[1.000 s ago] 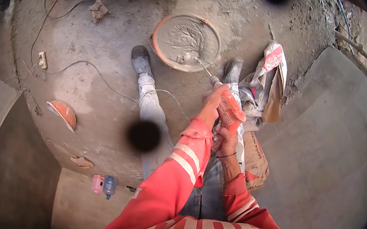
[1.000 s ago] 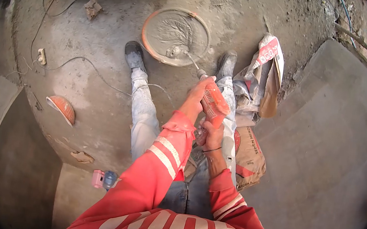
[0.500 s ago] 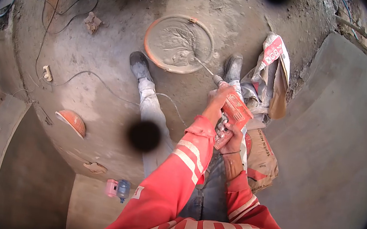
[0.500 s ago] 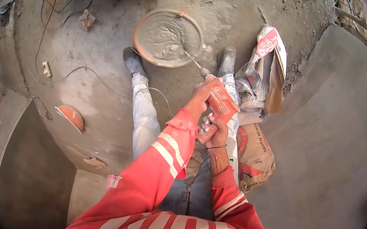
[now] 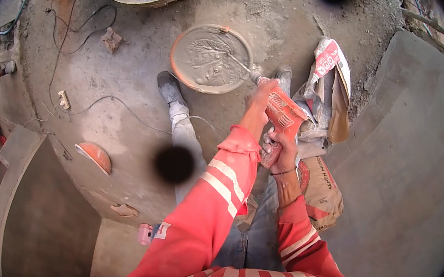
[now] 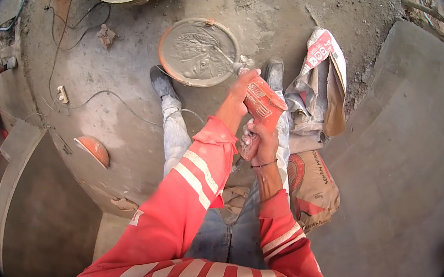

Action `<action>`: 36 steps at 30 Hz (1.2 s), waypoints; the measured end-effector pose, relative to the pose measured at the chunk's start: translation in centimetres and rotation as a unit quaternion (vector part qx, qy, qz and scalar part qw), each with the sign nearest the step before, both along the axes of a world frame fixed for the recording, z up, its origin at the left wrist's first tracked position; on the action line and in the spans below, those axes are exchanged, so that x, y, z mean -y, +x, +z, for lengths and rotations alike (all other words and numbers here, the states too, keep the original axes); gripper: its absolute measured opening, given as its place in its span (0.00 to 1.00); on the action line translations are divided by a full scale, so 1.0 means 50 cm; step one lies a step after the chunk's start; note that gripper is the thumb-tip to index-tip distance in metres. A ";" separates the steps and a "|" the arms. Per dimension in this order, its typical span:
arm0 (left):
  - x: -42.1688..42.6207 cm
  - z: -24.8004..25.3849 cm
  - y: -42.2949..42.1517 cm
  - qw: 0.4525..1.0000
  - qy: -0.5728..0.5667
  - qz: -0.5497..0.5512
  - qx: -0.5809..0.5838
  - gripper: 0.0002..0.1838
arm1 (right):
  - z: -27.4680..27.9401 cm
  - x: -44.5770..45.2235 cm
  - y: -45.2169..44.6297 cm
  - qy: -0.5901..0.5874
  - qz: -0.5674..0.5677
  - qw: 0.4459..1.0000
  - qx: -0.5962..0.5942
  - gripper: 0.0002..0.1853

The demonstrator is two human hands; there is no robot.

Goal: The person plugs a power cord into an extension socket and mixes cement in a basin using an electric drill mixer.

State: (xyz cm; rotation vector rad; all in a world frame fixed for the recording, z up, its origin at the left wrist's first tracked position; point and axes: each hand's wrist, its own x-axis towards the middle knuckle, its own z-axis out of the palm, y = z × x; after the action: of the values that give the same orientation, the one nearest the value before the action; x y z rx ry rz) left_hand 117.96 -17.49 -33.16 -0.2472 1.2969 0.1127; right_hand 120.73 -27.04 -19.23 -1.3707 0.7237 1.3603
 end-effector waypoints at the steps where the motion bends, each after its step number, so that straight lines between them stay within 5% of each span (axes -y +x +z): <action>1: -0.013 -0.001 -0.001 1.000 0.002 0.016 0.008 0.16 | 0.001 -0.013 0.003 0.002 0.020 1.000 0.011 0.08; 10: -0.145 0.079 -0.086 0.988 0.037 0.142 0.042 0.15 | 0.030 -0.145 -0.021 -0.034 0.232 0.968 0.091 0.06; 20: -0.123 0.087 -0.241 0.969 0.054 0.223 0.087 0.22 | 0.027 -0.170 -0.101 -0.046 0.527 0.829 0.184 0.15; 27: -0.099 0.093 -0.272 0.949 0.040 0.271 0.153 0.16 | 0.064 -0.196 -0.109 -0.057 0.599 0.756 0.256 0.15; 32: -0.152 0.066 -0.243 0.967 -0.032 0.235 0.088 0.18 | 0.058 -0.224 -0.082 -0.023 0.625 0.695 0.354 0.15; 36: -0.175 0.057 -0.185 0.974 -0.030 0.206 0.088 0.17 | 0.049 -0.222 -0.059 -0.046 0.591 0.702 0.394 0.14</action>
State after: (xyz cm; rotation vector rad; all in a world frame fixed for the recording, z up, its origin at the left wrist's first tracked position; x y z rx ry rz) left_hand 108.71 -8.76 -30.32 -0.5649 1.0594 0.3973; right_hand 117.79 -15.96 -16.80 -2.4126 -0.8841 1.3519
